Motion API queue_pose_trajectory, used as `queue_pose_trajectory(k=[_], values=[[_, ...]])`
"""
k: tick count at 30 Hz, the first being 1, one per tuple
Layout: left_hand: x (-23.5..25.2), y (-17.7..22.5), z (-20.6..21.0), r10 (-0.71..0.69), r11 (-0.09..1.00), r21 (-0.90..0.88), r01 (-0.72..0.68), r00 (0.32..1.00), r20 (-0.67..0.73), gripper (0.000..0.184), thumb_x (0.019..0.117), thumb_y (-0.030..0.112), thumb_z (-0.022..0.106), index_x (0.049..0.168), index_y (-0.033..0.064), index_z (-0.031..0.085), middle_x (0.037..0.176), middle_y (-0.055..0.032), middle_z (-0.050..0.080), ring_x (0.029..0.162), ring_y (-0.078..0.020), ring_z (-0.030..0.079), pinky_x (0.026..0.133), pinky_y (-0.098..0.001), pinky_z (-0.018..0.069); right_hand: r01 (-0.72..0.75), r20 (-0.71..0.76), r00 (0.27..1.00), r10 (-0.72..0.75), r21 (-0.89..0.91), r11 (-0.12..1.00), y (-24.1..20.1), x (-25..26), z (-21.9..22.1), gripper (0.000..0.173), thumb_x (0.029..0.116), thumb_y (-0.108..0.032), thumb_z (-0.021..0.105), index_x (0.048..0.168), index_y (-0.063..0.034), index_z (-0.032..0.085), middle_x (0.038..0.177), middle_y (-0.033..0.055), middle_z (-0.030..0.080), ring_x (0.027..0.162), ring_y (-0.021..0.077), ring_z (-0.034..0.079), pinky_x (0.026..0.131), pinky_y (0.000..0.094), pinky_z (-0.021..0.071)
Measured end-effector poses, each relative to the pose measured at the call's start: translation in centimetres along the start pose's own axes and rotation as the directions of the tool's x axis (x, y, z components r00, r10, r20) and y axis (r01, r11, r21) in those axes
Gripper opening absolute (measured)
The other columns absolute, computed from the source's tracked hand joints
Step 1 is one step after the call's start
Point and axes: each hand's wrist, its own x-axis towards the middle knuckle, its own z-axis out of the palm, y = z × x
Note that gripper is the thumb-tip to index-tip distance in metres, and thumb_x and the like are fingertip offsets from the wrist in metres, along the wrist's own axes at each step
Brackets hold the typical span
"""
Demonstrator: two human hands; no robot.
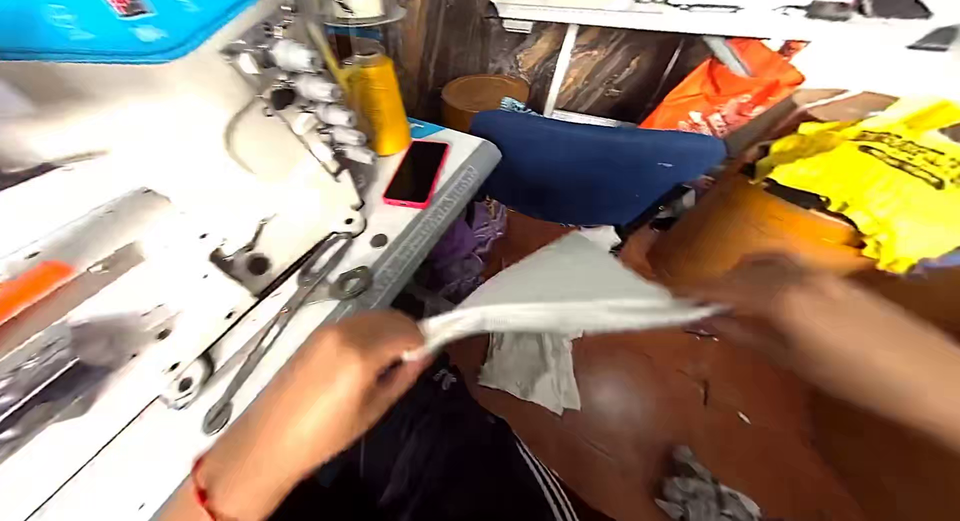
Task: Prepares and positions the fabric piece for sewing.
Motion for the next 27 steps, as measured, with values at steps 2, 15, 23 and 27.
queue_pose_trajectory(k=[2, 15, 23, 27], values=[[-1.3, 0.2, 4.1, 0.009, 0.994, -0.107, 0.01, 0.984, 0.177, 0.006, 0.0913, 0.014, 0.066, 0.094, 0.0093, 0.068, 0.075, -0.0054, 0.068, 0.064, -0.0218, 0.069, 0.056, -0.0417, 0.059, 0.018, 0.183, 0.982, -0.047, 0.156, 0.988, -0.1, -3.8, 3.7, 0.014, 0.0887, -0.021, 0.073, 0.091, -0.008, 0.076, 0.074, 0.0098, 0.071, 0.069, 0.0324, 0.071, 0.07, 0.0594, 0.0571], [8.8, -6.9, 21.1, -0.55, 0.516, -0.321, 0.794, 0.594, 0.586, 0.025, 0.1061, 0.006, 0.053, 0.125, -0.0015, 0.068, 0.107, -0.0159, 0.075, 0.095, -0.0218, 0.075, 0.091, -0.0398, 0.06, -0.618, 0.181, 0.778, 0.602, 0.395, 0.68, 9.8, -5.5, 17.8, 0.014, 0.093, -0.014, 0.076, 0.099, -0.0013, 0.077, 0.093, 0.0165, 0.075, 0.087, 0.0345, 0.072, 0.08, 0.0616, 0.0539], [10.9, -7.8, 27.7, -0.511, 0.654, -0.421, 0.628, 0.778, 0.366, 0.026, 0.1036, -0.001, 0.054, 0.121, 0.0003, 0.072, 0.128, -0.0155, 0.071, 0.119, -0.0276, 0.068, 0.104, -0.0461, 0.0513, -0.612, -0.028, 0.748, 0.663, 0.36, 0.705, 10.3, -8.2, 22.1, 0.018, 0.0951, -0.002, 0.065, 0.108, -0.0004, 0.078, 0.098, 0.0191, 0.076, 0.083, 0.0359, 0.074, 0.074, 0.0592, 0.057], [8.0, -8.2, 31.6, -0.492, 0.659, -0.33, 0.676, 0.718, 0.492, 0.028, 0.1036, -0.001, 0.052, 0.122, 0.0004, 0.072, 0.13, -0.0158, 0.069, 0.123, -0.0283, 0.066, 0.109, -0.0452, 0.0486, -0.657, 0.075, 0.721, 0.689, 0.391, 0.644, 8.6, -10.9, 27.7, 0.024, 0.0967, 0.0, 0.06, 0.113, -0.0005, 0.077, 0.11, 0.0193, 0.075, 0.098, 0.0369, 0.074, 0.086, 0.0565, 0.0582]])
